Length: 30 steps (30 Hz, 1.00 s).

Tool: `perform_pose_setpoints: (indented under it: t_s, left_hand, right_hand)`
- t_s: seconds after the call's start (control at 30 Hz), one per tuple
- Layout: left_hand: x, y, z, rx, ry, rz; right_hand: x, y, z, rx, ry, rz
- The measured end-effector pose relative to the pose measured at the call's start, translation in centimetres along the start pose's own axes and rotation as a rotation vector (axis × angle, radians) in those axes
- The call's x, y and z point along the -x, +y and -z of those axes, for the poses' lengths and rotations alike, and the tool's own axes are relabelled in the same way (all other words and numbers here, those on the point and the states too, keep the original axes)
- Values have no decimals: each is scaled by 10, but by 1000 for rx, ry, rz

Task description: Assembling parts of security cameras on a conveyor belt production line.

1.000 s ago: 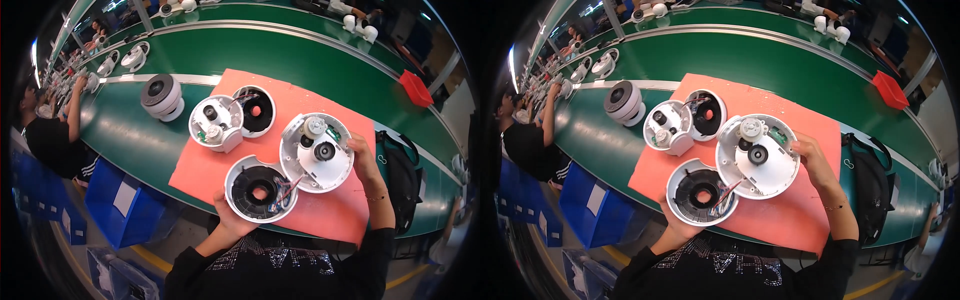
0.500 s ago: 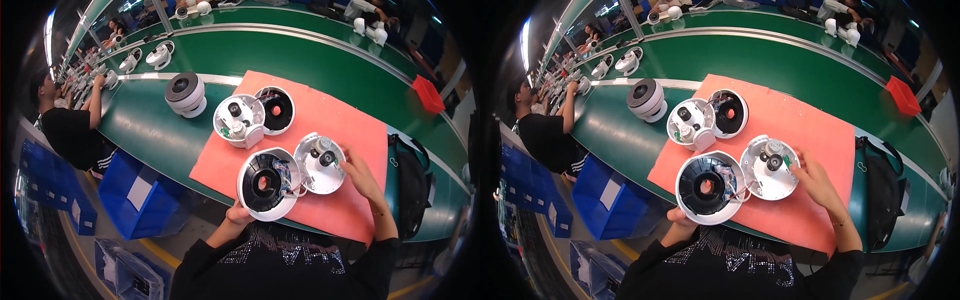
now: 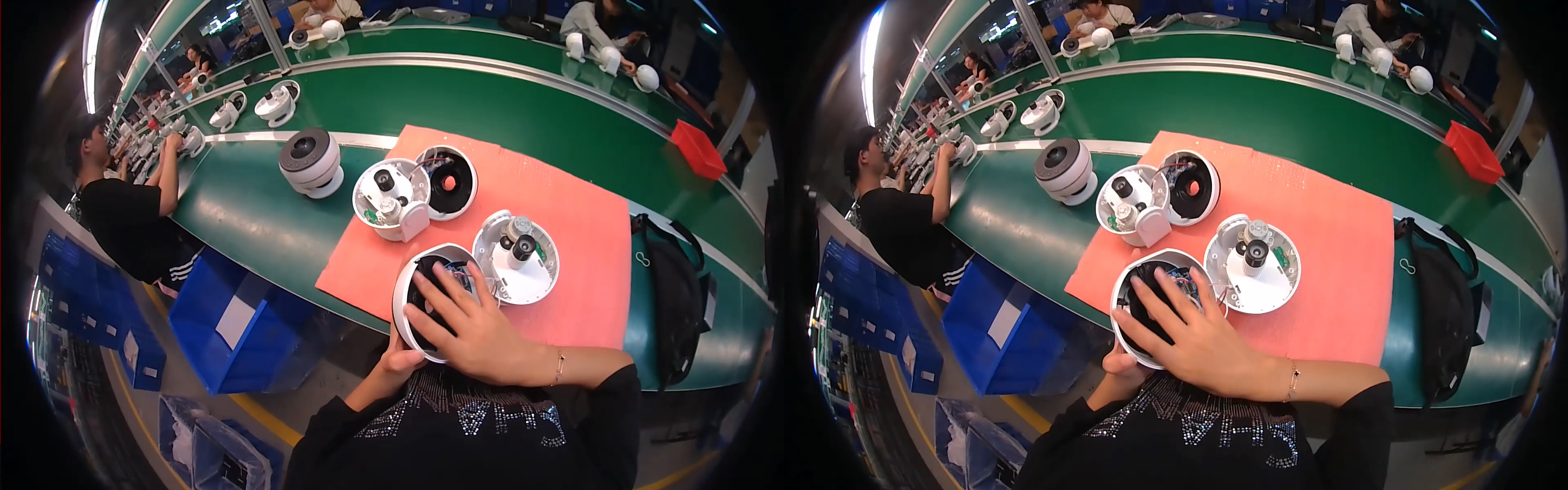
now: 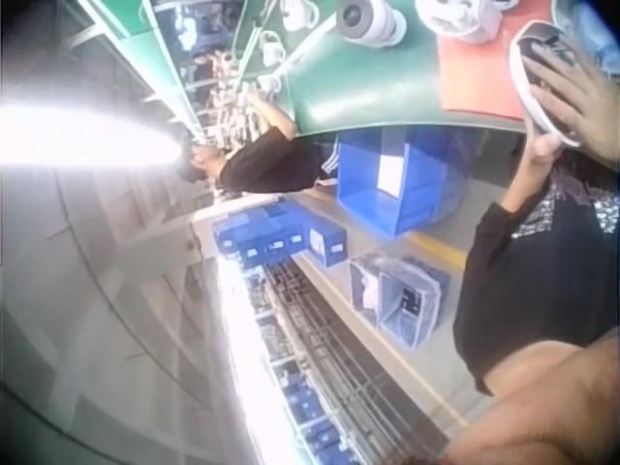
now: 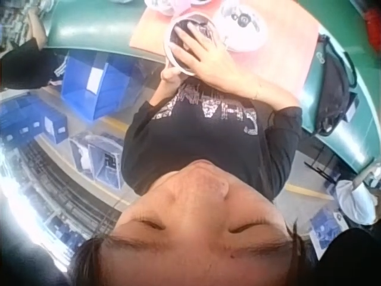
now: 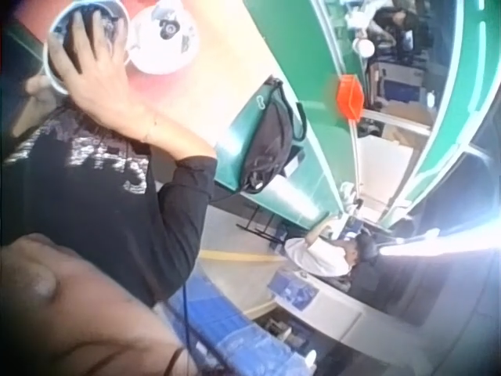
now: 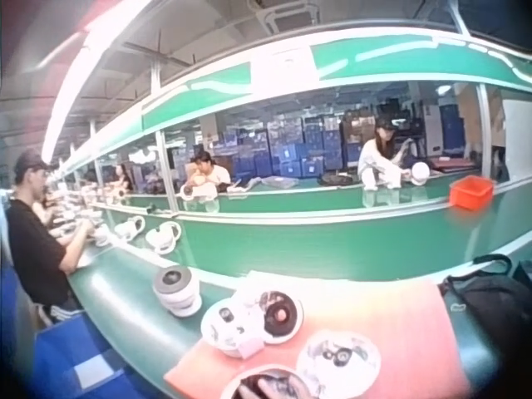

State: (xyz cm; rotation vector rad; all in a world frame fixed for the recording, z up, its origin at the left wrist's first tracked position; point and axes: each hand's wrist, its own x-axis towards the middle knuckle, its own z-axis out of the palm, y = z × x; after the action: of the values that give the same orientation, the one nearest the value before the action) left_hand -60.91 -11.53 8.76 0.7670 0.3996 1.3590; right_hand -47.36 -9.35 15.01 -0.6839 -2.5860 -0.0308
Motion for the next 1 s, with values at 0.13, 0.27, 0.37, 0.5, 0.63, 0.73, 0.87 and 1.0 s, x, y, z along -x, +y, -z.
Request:
perform_pose_setpoints:
  t_s: [0.13,0.27,0.37,0.5,0.63,0.73,0.87,1.0]
  left_hand:
    - [9,-1,0,81,72,55]
    - [14,2,7,-39,72,46]
    - [7,-1,5,-54,132,2]
    - [6,2,3,-160,109,36]
    - [-19,19,-13,-35,-67,17]
    - [-20,16,-11,35,90,207]
    - [-24,6,4,-224,-62,155]
    - [-37,32,-8,-426,-204,65]
  right_hand:
    - [4,1,3,-158,28,64]
    - [4,5,12,-218,15,122]
    - [3,14,6,-230,17,148]
    - [1,20,14,-259,47,152]
    - [15,32,16,-733,43,88]
    - [33,42,21,-1143,2,-52]
    - [57,38,29,-1273,99,-144]
    - [66,41,48,-1237,86,-272]
